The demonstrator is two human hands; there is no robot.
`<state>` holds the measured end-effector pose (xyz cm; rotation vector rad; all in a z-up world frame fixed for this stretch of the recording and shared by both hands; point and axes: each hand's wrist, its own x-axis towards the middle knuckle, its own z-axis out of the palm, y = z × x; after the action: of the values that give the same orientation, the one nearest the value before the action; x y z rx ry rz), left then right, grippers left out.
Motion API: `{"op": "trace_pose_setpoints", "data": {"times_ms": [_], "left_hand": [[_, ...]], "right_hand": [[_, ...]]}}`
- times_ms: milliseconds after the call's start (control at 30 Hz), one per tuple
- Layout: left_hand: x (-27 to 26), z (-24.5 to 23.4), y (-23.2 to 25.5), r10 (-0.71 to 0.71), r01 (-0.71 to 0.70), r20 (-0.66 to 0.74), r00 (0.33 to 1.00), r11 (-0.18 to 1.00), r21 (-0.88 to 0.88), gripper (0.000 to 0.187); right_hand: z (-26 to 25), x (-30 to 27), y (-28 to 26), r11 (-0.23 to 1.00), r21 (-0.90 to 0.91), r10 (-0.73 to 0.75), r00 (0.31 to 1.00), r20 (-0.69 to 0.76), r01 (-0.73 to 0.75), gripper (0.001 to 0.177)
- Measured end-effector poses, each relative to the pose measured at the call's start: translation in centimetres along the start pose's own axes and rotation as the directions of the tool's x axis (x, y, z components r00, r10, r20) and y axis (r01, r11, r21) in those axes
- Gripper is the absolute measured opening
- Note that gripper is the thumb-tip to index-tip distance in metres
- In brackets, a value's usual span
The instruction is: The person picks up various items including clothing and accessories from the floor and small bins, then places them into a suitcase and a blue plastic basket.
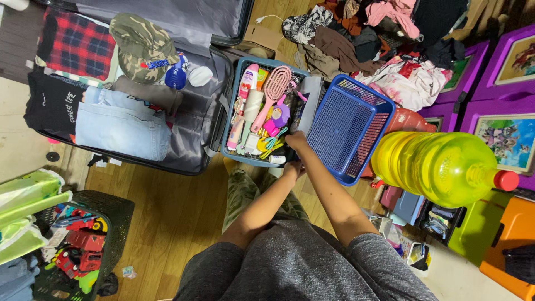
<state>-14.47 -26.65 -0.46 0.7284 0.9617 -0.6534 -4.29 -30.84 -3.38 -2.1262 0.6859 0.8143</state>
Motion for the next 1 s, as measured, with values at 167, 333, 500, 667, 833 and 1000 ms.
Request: {"op": "trace_pose_setpoints", "data": {"times_ms": [167, 333, 500, 667, 833, 1000], "left_hand": [[0.1, 0.1, -0.1, 0.109, -0.115, 0.122, 0.986, 0.993, 0.041, 0.025], [1.2, 0.5, -0.8, 0.023, -0.014, -0.147, 0.989, 0.998, 0.061, 0.021], [1.8, -4.8, 2.0, 0.056, -0.049, 0.011, 0.998, 0.736, 0.676, 0.033], [-0.1, -11.9, 7.1, 0.458, -0.259, 0.192, 0.868, 0.089, 0.962, 0.034], [-2.4, -16.4, 10.7, 0.669, 0.018, -0.117, 0.734, 0.154, 0.988, 0.031], [-3.6, -18.1, 11.4, 0.760, -0.109, -0.123, 0.638, 0.248, 0.963, 0.033]], "right_hand": [[-1.7, -1.8, 0.3, 0.978, -0.020, -0.206, 0.979, 0.001, 0.206, 0.050], [-7.0, -7.9, 4.8, 0.904, -0.203, -0.418, 0.876, -0.242, 0.376, 0.042], [-10.0, -12.1, 8.7, 0.850, -0.369, -0.436, 0.895, -0.093, 0.375, 0.054], [-7.5, -12.7, 12.6, 0.545, -0.586, -0.624, 0.757, 0.195, 0.600, 0.068], [-5.8, -11.9, 14.2, 0.523, -0.688, -0.619, 0.779, 0.100, 0.503, 0.036], [-5.9, -12.3, 14.7, 0.458, -0.743, -0.627, 0.770, 0.119, 0.488, 0.037]]}}
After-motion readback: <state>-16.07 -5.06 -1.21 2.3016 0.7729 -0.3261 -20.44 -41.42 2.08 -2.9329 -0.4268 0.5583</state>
